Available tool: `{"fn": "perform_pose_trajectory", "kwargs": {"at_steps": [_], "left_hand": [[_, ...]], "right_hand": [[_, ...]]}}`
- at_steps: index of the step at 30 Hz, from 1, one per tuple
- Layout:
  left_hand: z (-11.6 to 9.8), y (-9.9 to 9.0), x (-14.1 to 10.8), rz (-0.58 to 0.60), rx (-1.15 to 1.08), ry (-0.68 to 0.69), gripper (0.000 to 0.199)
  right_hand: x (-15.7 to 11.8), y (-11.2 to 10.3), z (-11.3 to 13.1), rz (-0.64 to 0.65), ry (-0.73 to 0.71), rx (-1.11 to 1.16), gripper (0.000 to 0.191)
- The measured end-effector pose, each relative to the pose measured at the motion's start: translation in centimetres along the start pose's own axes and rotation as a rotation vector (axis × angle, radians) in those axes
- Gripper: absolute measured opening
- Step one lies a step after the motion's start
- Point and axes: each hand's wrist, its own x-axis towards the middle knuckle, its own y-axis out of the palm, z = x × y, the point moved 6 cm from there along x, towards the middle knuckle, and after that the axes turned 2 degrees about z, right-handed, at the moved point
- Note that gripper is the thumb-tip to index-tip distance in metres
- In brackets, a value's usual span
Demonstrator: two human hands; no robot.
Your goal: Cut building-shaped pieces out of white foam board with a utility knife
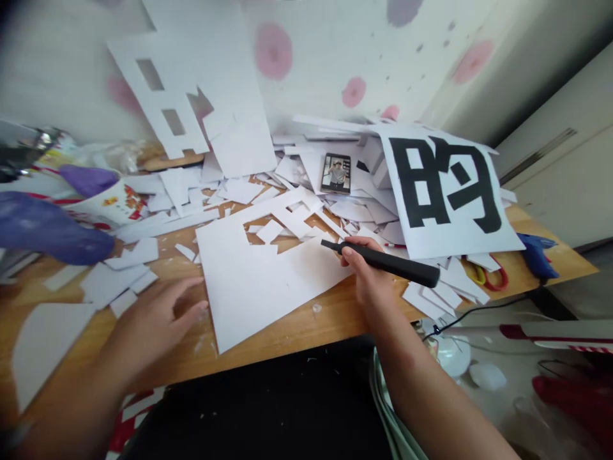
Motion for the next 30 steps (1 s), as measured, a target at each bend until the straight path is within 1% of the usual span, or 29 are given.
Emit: {"fn": "perform_pose_trajectory", "kwargs": {"at_steps": [2, 3, 4, 5, 8, 9, 10, 11, 13, 14, 15, 17, 19, 20, 22, 23, 24, 25, 26, 27, 29, 30], "left_hand": [[-0.1, 1.1, -0.7, 0.003, -0.158, -0.064, 0.038], [-0.2, 1.6, -0.9, -0.004, -0.268, -0.107, 0.041], [-0.3, 1.9, -1.1, -0.035, -0.409, -0.138, 0.045], [-0.3, 2.0, -1.2, -0.088, -0.594, -0.159, 0.05], [0.4, 1.5, -1.8, -0.342, -1.201, -0.245, 0.064], [0.6, 1.4, -2.0, -0.368, -1.35, -0.279, 0.067], [0.5, 1.4, -2.2, -0.332, -1.456, -0.306, 0.067], [0.3, 1.4, -2.3, -0.267, -1.532, -0.331, 0.065], [-0.3, 1.6, -2.9, -0.095, -1.626, -0.364, 0.058], [-0.5, 1.6, -3.2, -0.048, -1.668, -0.374, 0.055], [-0.6, 1.5, -3.5, -0.03, -1.711, -0.374, 0.053], [-0.6, 1.2, -3.9, -0.038, -1.778, -0.346, 0.05], [-0.2, 0.8, -4.0, -0.104, -1.814, -0.326, 0.049], [0.1, 0.6, -3.9, -0.148, -1.82, -0.33, 0.05], [1.0, -0.1, -3.7, -0.243, -1.824, -0.357, 0.053], [1.5, -0.6, -3.5, -0.292, -1.826, -0.368, 0.055], [2.0, -1.1, -3.3, -0.334, -1.826, -0.368, 0.057], [2.4, -1.6, -3.0, -0.366, -1.824, -0.356, 0.06], [2.8, -2.1, -2.7, -0.39, -1.822, -0.337, 0.064], [3.0, -2.6, -2.3, -0.403, -1.82, -0.313, 0.067], [3.3, -3.4, -1.6, -0.414, -1.817, -0.269, 0.072], [3.4, -3.7, -1.2, -0.42, -1.818, -0.254, 0.074]], "right_hand": [[-0.3, 0.9, -0.2, 0.021, 0.006, -0.014, 0.024], [-0.4, 1.3, -0.2, 0.033, 0.01, -0.012, 0.024], [-0.5, 1.5, -0.2, 0.037, 0.015, 0.002, 0.023], [-0.7, 1.7, -0.1, 0.035, 0.017, 0.025, 0.023], [-1.5, 1.9, 0.0, -0.005, -0.003, 0.129, 0.021], [-1.8, 2.1, 0.1, -0.015, -0.016, 0.164, 0.02], [-2.1, 2.3, 0.1, -0.022, -0.032, 0.198, 0.019], [-2.5, 2.5, 0.2, -0.027, -0.046, 0.235, 0.018], [-3.0, 3.1, 0.4, -0.02, -0.078, 0.301, 0.017], [-3.1, 3.5, 0.6, -0.008, -0.098, 0.324, 0.017], [-3.1, 3.8, 0.8, 0.01, -0.122, 0.336, 0.017], [-2.9, 4.2, 1.6, 0.056, -0.183, 0.334, 0.019], [-2.3, 3.9, 2.7, 0.079, -0.27, 0.311, 0.022], [-1.9, 3.5, 3.3, 0.062, -0.331, 0.273, 0.024], [-1.3, 2.3, 4.8, -0.02, -0.48, 0.064, 0.027], [-1.1, 1.7, 5.5, -0.088, -0.559, -0.104, 0.028], [-0.9, 1.6, 6.0, -0.107, -0.612, -0.313, 0.029], [-0.5, 1.6, 6.1, -0.092, -0.645, -0.448, 0.03], [-0.2, 2.0, 6.1, -0.033, -0.677, -0.575, 0.03], [0.1, 3.1, 5.7, 0.096, -0.73, -0.786, 0.03], [0.7, 4.9, 4.0, 0.314, -0.798, -1.164, 0.03], [1.1, 5.6, 3.0, 0.392, -0.808, -1.328, 0.032]]}}
